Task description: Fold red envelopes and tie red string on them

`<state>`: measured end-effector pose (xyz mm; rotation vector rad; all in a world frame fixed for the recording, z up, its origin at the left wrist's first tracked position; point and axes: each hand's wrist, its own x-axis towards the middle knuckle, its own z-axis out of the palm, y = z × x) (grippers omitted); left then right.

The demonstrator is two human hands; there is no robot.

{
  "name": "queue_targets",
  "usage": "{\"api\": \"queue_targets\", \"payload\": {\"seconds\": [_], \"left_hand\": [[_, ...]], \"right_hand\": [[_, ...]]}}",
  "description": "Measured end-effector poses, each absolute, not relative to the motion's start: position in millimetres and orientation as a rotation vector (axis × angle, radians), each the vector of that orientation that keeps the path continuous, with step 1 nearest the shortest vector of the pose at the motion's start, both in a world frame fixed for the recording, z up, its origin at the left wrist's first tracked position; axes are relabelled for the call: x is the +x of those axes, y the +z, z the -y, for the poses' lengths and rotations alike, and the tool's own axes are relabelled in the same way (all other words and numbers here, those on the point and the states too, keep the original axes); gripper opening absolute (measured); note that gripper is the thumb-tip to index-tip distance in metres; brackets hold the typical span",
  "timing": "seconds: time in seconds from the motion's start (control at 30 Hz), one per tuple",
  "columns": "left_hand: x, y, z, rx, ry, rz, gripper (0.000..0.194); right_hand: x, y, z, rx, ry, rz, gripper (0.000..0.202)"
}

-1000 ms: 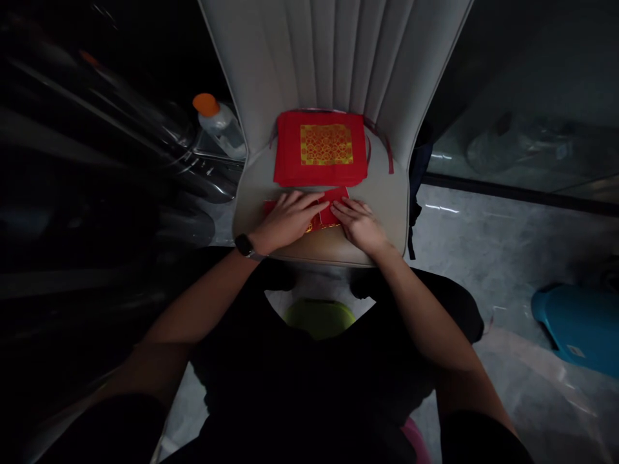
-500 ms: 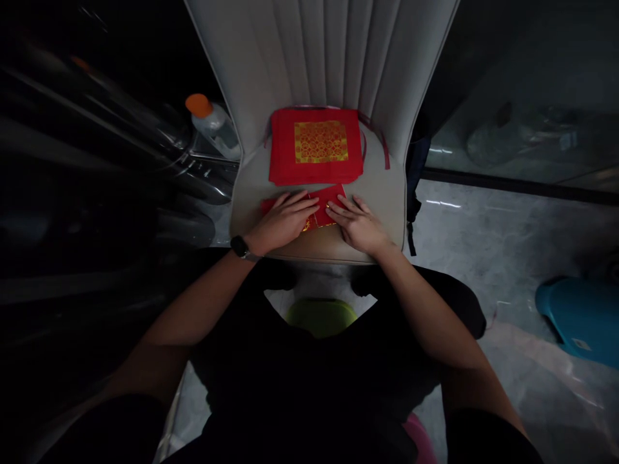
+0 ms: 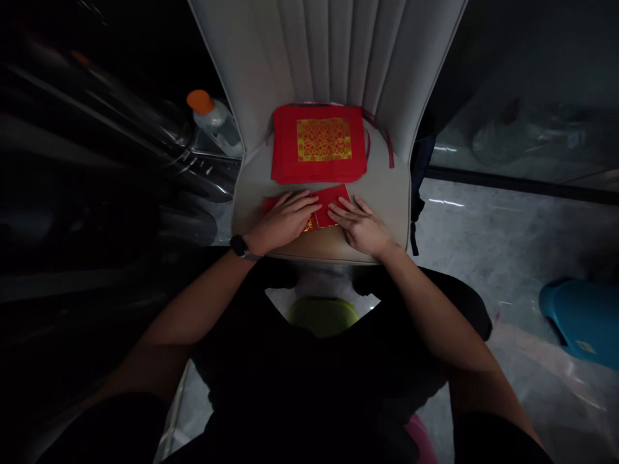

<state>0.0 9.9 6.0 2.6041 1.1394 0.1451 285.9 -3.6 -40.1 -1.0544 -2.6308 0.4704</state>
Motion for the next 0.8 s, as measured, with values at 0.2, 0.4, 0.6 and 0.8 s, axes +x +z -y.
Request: {"api": "queue_targets", "payload": {"seconds": [0.2, 0.4, 0.6, 0.8], "left_hand": [[-2.2, 3.6, -11.0, 2.604, 0.15, -1.114, 0.052], [-2.4, 4.5, -8.8, 2.615, 0.123, -1.131, 0.056], [-2.3, 1.4, -6.1, 2.629, 0.167, -1.21, 0.049], [6.3, 10.6, -4.7, 2.567, 0.214, -1.3, 0.039]], "right_hand": [[286.2, -36.6, 2.9, -1.073, 0.518, 2.626, 0.067], [284.3, -31.2, 9.0, -1.082, 0.441, 2.64, 0.062], [282.1, -24.5, 25.7, -1.168, 0.459, 2.613, 0.087], [292.6, -27.0, 39.5, -1.266, 0.464, 2.585, 0.091]]}}
